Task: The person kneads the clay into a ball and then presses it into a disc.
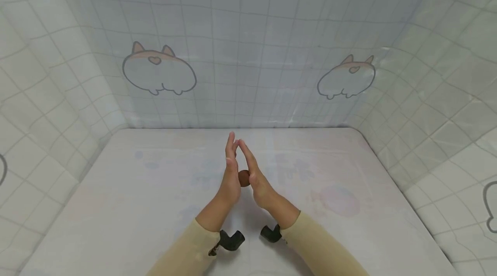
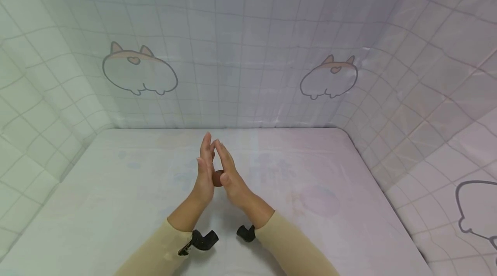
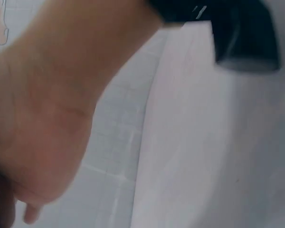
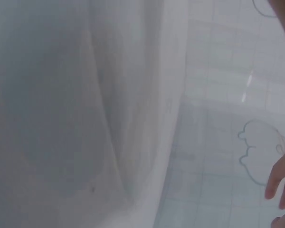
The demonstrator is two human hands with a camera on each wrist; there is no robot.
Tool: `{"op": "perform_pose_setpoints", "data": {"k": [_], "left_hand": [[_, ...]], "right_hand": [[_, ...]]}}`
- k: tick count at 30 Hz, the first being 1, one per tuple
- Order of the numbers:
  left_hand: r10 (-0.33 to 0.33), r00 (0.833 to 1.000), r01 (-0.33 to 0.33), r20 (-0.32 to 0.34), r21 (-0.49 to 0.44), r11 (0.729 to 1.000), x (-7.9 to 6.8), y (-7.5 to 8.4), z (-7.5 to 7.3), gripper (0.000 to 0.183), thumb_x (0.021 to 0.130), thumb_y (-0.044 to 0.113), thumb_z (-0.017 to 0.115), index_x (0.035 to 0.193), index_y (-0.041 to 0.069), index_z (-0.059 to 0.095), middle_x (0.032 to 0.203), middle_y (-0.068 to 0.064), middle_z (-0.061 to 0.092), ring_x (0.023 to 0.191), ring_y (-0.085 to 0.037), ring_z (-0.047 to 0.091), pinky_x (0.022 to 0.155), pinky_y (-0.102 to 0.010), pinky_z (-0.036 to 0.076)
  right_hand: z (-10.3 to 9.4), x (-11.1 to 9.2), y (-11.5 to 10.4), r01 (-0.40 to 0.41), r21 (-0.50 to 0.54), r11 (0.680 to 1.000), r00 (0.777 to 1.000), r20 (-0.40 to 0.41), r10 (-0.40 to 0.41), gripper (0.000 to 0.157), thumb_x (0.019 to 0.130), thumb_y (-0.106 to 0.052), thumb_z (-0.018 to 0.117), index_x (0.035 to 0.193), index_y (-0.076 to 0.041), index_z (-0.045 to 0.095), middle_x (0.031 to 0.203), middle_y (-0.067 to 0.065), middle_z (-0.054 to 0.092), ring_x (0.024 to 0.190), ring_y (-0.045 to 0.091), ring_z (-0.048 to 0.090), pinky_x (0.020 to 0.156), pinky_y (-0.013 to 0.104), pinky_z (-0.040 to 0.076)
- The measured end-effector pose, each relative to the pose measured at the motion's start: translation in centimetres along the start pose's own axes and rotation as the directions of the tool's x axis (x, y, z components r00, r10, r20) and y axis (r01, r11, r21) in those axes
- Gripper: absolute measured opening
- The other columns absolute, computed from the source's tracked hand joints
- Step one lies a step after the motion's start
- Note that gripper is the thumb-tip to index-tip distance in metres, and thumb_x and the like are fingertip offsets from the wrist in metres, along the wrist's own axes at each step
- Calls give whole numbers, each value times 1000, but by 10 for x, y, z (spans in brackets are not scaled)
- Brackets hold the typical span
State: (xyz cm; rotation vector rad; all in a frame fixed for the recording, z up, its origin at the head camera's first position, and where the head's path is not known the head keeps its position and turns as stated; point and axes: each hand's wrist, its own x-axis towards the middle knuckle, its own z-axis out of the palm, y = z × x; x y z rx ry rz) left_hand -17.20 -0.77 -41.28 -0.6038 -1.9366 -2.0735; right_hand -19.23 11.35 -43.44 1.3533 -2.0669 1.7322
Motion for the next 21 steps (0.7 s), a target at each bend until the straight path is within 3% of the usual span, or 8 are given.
{"op": "perform_pose_setpoints", "data": {"k": [6,12,16,21], "left_hand": [[-29,999,30,-20,60,998,6,-2,-5,91,91,83,9,162,28,-2,167,1,3,153,-25,6,111,-72,3],[-123,991,119,48,84,989,1,-12,-5,80,95,77,6,161,33,1,167,1,5,152,-27,8,113,-70,7],[-176,979,164,104,116,980,-6,-18,-1,72,98,71,3,161,36,0,167,2,-3,153,-28,5,111,-72,12],[-202,971,190,125,103,976,-15,-17,6,76,95,75,3,160,36,-2,167,-4,1,153,-28,5,109,-73,15]], "right_hand": [[5,-1,-12,108,10,994,994,-1,-108,96,97,-74,5,159,-1,-5,167,15,-2,152,35,-8,118,59,-1],[5,-1,-20,162,-23,987,986,-47,-163,96,99,-71,4,157,4,-5,165,22,0,152,37,-4,121,49,0],[3,-1,-23,147,-77,986,983,-96,-154,94,99,-70,2,156,5,-5,165,22,-1,152,36,-2,119,55,2],[-1,1,-23,83,-160,984,987,-125,-104,92,98,-71,0,158,-2,-5,167,15,-4,152,33,-5,113,67,4]]}}
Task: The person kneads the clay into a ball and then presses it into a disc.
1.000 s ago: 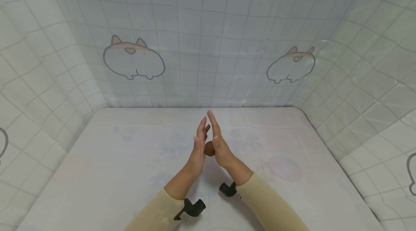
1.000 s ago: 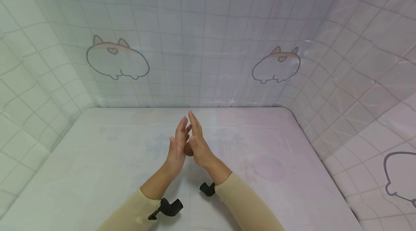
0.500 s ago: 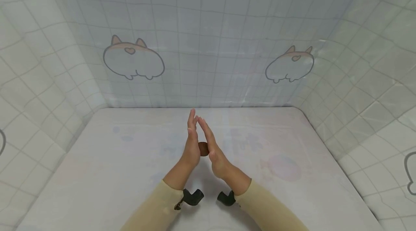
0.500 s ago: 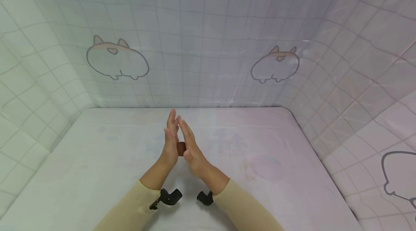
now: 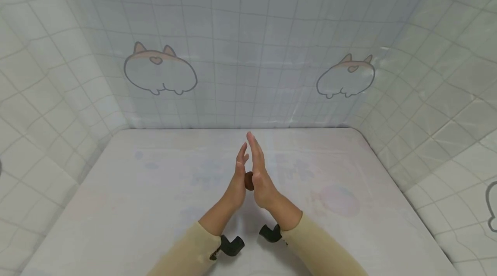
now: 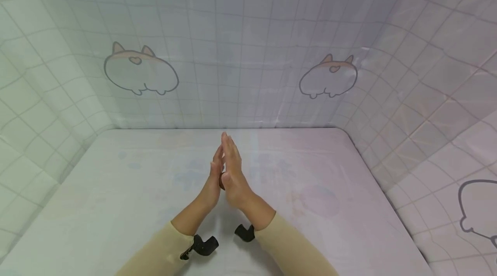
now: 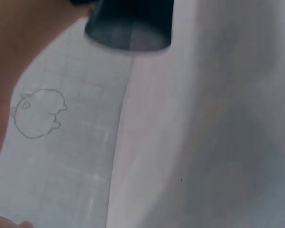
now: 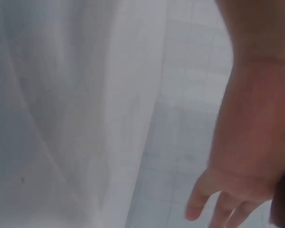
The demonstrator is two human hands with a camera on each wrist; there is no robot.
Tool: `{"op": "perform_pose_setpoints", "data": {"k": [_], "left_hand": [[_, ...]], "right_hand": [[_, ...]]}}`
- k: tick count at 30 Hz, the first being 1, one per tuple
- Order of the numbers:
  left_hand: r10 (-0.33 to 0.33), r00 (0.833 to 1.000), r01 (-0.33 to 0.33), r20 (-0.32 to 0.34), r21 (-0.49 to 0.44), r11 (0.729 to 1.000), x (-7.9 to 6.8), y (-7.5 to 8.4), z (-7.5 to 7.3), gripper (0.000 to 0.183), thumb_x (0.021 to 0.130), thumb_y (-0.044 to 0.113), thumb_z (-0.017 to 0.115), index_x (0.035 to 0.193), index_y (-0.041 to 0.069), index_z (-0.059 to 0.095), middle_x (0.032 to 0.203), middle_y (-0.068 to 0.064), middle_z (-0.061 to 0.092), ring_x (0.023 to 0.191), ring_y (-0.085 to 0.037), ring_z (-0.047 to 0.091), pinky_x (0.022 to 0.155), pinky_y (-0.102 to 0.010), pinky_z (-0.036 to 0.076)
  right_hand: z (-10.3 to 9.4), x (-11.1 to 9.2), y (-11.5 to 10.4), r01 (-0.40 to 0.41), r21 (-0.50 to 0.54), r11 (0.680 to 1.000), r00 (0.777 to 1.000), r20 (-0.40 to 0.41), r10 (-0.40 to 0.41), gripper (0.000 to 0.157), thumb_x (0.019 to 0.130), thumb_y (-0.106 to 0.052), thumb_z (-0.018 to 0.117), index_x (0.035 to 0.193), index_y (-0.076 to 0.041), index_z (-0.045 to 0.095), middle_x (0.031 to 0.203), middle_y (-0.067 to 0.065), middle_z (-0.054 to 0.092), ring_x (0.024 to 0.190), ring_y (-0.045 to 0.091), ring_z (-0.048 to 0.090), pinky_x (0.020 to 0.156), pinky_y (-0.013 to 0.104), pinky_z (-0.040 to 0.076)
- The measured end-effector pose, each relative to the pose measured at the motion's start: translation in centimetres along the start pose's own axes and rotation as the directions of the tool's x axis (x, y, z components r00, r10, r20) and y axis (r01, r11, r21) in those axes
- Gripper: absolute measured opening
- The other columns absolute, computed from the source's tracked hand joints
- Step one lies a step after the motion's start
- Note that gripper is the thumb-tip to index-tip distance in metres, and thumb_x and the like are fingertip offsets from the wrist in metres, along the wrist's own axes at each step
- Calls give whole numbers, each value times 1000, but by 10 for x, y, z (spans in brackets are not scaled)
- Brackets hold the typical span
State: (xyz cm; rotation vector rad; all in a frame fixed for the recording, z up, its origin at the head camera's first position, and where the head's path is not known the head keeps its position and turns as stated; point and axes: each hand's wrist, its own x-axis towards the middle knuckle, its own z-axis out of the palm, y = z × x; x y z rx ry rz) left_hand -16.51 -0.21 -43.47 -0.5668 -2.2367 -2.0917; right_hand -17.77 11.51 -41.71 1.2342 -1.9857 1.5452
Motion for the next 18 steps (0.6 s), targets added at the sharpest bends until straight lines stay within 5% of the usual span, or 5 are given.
{"op": "perform_pose_setpoints", "data": {"k": [10,18], "left_hand": [[152,986,-154,-66,-27,988,-3,6,1,85,95,75,2,161,23,-7,167,1,-5,152,-29,6,111,-71,12],[181,968,-196,-174,-75,978,4,12,-6,98,86,87,8,160,25,-10,166,-6,2,153,-27,1,113,-70,0]], "right_hand": [[2,2,12,-122,35,992,989,84,118,90,96,-74,2,161,-13,-8,167,7,-8,153,27,-8,113,68,5],[10,-7,16,-195,32,980,972,137,189,87,98,-72,3,162,-14,0,168,7,-1,153,28,-5,113,69,6]]}}
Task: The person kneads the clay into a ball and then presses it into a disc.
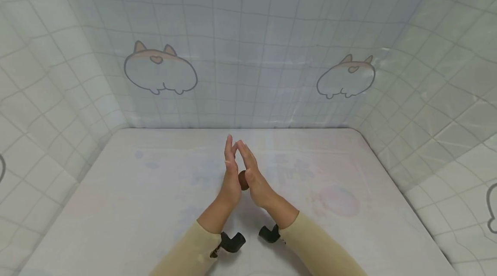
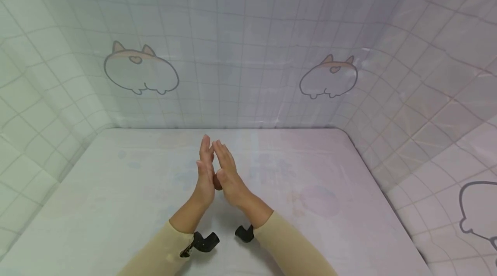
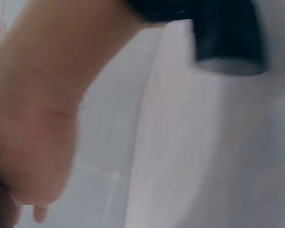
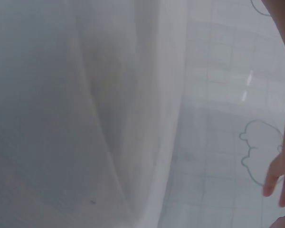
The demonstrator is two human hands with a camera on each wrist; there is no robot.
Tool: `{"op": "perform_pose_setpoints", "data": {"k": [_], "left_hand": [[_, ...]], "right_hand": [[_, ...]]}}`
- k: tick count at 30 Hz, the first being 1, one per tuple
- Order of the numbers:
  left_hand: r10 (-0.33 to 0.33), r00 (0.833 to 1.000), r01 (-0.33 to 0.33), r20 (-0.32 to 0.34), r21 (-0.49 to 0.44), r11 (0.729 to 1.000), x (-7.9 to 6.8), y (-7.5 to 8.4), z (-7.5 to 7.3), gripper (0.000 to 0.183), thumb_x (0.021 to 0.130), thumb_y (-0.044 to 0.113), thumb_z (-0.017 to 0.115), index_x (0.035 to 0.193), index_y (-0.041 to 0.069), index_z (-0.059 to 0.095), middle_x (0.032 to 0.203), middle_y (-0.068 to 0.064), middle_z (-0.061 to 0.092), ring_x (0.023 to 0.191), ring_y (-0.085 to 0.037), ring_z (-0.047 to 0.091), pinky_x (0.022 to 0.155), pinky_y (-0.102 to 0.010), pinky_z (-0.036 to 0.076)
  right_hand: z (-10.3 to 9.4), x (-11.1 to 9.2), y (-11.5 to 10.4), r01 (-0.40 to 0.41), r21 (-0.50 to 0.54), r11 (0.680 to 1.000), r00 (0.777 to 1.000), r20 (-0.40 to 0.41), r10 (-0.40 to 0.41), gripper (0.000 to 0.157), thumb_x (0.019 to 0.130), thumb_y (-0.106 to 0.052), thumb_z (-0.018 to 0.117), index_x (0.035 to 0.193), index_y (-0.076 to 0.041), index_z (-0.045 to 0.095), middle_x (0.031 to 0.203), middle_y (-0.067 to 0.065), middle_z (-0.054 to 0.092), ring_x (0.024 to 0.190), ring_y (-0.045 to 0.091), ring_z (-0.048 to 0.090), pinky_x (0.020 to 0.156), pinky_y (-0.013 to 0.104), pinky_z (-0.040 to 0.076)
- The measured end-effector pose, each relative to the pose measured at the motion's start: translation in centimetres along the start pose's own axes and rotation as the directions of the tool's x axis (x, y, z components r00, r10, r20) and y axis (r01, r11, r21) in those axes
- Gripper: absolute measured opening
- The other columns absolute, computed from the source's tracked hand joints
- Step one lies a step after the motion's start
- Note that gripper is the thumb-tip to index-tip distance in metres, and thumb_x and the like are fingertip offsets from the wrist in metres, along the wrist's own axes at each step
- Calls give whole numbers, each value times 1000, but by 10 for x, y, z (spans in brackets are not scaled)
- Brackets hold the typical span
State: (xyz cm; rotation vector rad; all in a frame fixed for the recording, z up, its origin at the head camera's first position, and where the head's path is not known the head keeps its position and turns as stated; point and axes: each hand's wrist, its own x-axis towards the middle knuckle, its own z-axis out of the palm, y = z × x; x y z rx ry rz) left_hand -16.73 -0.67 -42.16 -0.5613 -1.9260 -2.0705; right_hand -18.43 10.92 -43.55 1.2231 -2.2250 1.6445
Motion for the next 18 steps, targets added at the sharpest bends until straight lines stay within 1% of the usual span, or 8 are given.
{"op": "perform_pose_setpoints", "data": {"k": [2,5,6,8,10,13,15,18], "left_hand": [[25,999,-25,-39,-14,1000,5,4,-3,102,85,89,11,160,23,-10,166,-5,-1,152,-28,-1,113,-69,-3],[57,995,-59,-81,-26,998,12,10,-8,104,85,89,16,161,22,-9,166,-4,-4,152,-28,-2,113,-67,-5],[58,995,-61,-85,-35,998,14,12,-9,105,85,89,17,161,22,-9,166,-4,-3,152,-28,-2,113,-66,-5],[33,996,-35,-82,-30,999,17,15,-12,104,84,90,18,161,25,-7,166,-3,-1,152,-26,-2,113,-68,-4],[-5,998,4,-58,-9,1000,19,15,-13,102,84,90,16,161,26,-5,166,-3,-1,152,-26,-1,112,-70,-2],[-71,997,71,4,38,997,18,12,-15,97,86,87,10,162,28,-3,167,-2,0,153,-28,4,112,-70,2],[-103,993,100,60,56,993,16,9,-14,94,88,85,6,162,27,-2,167,-2,-3,153,-29,4,113,-69,2],[-133,980,122,150,79,989,11,3,-12,90,91,80,3,162,25,-1,167,-2,-6,153,-29,-1,116,-65,1]], "right_hand": [[3,-3,1,-5,23,1000,1000,11,5,88,96,-74,3,162,-16,-1,168,5,-2,153,27,-5,113,69,6],[7,-7,-2,42,65,997,999,30,-44,91,96,-75,4,161,-13,-6,167,6,-6,153,28,-5,113,68,6],[8,-7,-3,67,79,995,997,34,-69,92,96,-75,5,161,-11,-8,167,7,-7,153,28,-6,114,68,6],[9,-8,-7,131,94,987,990,33,-135,92,97,-73,5,159,-6,-9,167,10,-8,153,30,-6,116,64,4],[9,-8,-11,201,103,974,979,25,-204,93,99,-71,5,158,-1,-10,167,14,-8,152,33,-6,118,60,2],[9,-6,-18,283,93,955,958,11,-285,92,100,-69,5,156,3,-9,166,19,-7,152,37,-7,120,54,0],[8,-6,-22,312,86,946,950,6,-313,92,100,-68,5,156,4,-9,165,21,-7,152,37,-7,121,50,-2],[4,-6,-25,322,68,944,947,-12,-322,94,100,-69,5,156,4,-9,164,24,-7,152,37,-7,121,49,-2]]}}
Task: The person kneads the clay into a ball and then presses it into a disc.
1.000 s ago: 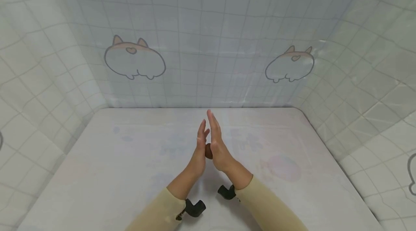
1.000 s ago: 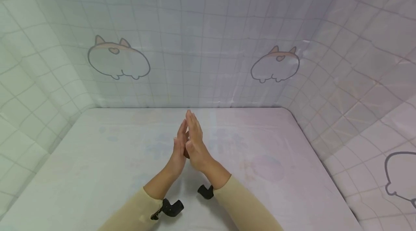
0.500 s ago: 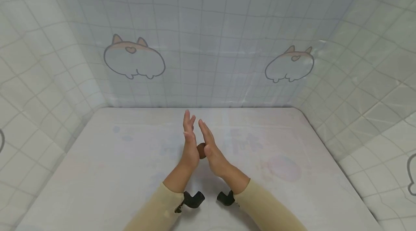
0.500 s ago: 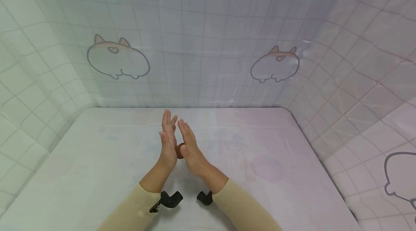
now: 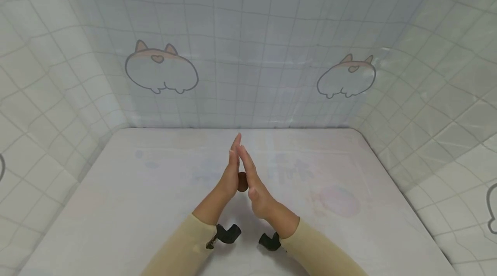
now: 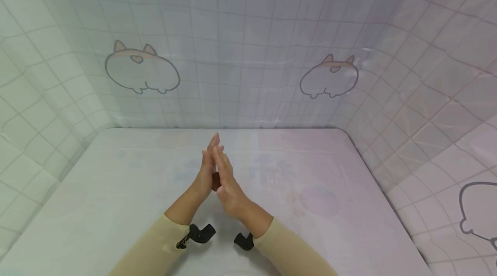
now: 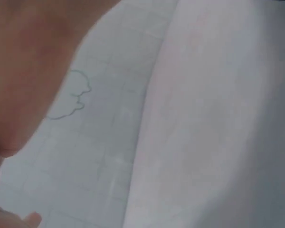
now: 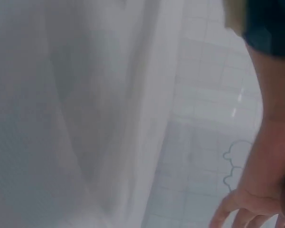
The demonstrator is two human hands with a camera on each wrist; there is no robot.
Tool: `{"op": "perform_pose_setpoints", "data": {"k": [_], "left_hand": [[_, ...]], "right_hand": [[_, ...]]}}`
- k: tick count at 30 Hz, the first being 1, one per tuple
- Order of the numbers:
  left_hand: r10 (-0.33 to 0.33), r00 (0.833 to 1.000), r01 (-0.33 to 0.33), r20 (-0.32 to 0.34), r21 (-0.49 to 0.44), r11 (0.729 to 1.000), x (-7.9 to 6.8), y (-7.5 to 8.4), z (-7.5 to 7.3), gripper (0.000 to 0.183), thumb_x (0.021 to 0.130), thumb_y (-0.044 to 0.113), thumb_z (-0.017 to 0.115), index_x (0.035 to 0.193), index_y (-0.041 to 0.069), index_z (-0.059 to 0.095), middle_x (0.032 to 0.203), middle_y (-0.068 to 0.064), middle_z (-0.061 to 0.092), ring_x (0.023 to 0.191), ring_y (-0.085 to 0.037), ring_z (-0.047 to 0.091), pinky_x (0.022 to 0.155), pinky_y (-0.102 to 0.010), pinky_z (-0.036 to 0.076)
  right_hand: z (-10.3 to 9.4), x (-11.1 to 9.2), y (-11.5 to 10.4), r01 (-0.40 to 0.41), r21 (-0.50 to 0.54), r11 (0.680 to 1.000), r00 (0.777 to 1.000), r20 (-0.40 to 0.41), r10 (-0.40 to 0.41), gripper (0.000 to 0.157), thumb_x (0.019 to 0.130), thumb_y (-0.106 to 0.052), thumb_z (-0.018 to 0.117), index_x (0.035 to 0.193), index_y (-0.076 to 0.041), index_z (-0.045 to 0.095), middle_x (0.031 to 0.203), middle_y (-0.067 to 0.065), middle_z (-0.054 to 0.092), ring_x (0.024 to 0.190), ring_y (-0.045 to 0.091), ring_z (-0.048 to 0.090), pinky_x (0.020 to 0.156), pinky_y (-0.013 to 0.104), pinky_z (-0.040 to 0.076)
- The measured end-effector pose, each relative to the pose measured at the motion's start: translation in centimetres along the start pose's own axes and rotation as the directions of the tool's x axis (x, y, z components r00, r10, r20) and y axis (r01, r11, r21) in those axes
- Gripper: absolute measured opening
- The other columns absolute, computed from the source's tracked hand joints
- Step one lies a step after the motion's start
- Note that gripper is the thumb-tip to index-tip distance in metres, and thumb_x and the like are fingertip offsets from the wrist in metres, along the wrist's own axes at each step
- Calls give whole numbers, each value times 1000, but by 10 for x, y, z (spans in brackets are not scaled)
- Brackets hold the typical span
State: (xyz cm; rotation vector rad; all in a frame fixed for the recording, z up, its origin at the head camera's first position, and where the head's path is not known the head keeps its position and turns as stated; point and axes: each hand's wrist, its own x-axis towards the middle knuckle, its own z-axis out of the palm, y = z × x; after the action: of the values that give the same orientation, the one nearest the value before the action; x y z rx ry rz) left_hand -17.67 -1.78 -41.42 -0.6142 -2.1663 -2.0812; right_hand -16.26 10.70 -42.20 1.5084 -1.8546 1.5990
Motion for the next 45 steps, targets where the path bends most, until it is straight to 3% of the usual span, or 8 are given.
{"op": "perform_pose_setpoints", "data": {"k": [10,15,26,30,34,36,38,45], "left_hand": [[-67,989,71,129,-28,997,-13,-5,12,86,95,75,2,163,22,5,167,-8,5,146,-40,22,115,-66,8],[-22,990,27,141,-35,999,-17,-6,17,81,96,73,0,162,25,3,167,-1,0,151,-32,12,115,-67,5],[144,989,-138,33,-146,980,-20,-1,19,91,95,77,7,161,17,-7,167,-5,-8,152,-32,-2,113,-67,-3],[225,974,-227,-29,-104,968,-17,4,17,90,95,77,11,161,18,-7,166,-4,-4,152,-32,-2,111,-70,-2],[282,957,-285,-76,-40,958,-11,11,14,91,94,79,13,161,21,-7,167,-3,-1,152,-29,-1,110,-72,-2],[291,952,-292,-91,8,956,-8,13,12,91,95,79,13,161,21,-7,167,-4,-2,153,-27,1,110,-73,0],[279,955,-275,-106,51,960,-4,15,10,91,94,79,12,161,21,-6,167,-5,-3,153,-23,2,110,-73,2],[163,977,-155,-138,64,986,4,6,3,91,90,84,15,162,29,-1,166,5,-3,152,-20,5,112,-70,8]], "right_hand": [[-11,2,8,-109,-59,992,989,-111,102,90,100,-68,1,158,1,-5,166,18,0,152,37,-3,118,58,3],[-18,3,20,-227,-74,971,965,-148,215,90,97,-74,3,161,-10,-5,168,7,-2,153,27,1,114,66,11],[-22,0,38,-423,-40,905,905,-79,419,89,93,-80,9,161,-25,-9,167,-1,-7,152,22,-2,112,71,9],[-17,-5,40,-471,-11,882,881,-43,470,84,93,-80,10,160,-33,-11,166,0,3,134,12,36,110,64,25],[-10,-8,38,-379,34,925,925,-17,379,84,97,-75,10,160,-26,-13,167,5,4,138,16,37,116,56,23],[-8,-8,36,-295,53,954,955,-12,296,84,99,-72,9,160,-19,-13,168,7,-4,153,21,5,121,53,8],[-6,-7,32,-222,87,971,975,-4,223,85,100,-71,8,160,-14,-14,167,12,-4,154,27,0,121,50,8],[-4,-4,18,-120,119,986,992,-12,122,88,99,-70,6,158,-9,-15,165,24,-1,153,33,0,122,41,7]]}}
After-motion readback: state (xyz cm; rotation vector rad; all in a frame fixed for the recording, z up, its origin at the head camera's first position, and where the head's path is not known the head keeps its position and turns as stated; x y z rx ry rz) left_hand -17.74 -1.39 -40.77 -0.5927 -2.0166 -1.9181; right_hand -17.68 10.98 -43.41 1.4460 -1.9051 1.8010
